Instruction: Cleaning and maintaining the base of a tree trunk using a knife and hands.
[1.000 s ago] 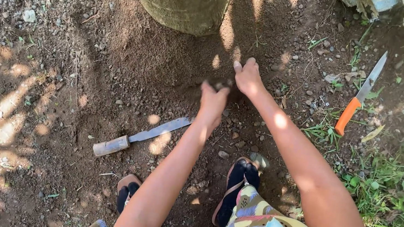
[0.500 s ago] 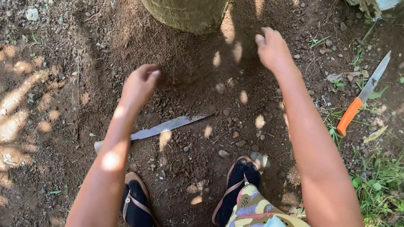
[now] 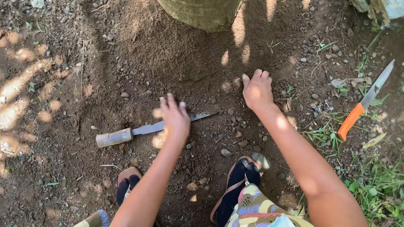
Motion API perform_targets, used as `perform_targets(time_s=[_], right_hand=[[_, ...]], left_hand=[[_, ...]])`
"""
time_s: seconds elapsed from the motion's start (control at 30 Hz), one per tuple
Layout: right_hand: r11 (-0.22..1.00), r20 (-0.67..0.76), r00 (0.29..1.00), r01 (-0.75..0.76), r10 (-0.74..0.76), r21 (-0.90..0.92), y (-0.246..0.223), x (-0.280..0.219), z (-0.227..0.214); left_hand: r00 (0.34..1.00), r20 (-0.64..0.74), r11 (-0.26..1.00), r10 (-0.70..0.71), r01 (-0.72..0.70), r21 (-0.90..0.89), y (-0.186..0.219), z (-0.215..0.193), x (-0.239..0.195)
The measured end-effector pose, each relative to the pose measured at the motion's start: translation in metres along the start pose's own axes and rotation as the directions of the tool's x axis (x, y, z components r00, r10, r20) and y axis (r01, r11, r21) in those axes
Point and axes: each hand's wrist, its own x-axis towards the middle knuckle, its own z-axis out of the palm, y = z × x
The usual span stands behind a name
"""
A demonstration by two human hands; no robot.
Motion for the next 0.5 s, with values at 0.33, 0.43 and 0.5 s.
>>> perform_targets(time_s=[0.33,0.43,0.5], right_hand=[[0.995,-0.013,0.999,0.038,-0.037,0.09,-0.004,-0.006,0.022],[0.989,0.012,1.0,-0.015,0.013,0.144,0.005,-0.001,0.034],[0.964,0.097,0.99,-0.121,0.101,0.238,0.015,0.01,0.047]], left_hand=[[0.943,0.196,0.941,0.267,-0.3,0.159,0.029,0.036,-0.026],[0.956,0.123,0.956,0.265,-0.277,0.092,0.027,0.065,-0.023],[0.957,0.066,0.959,0.283,-0.284,0.006,0.033,0.085,-0.022]])
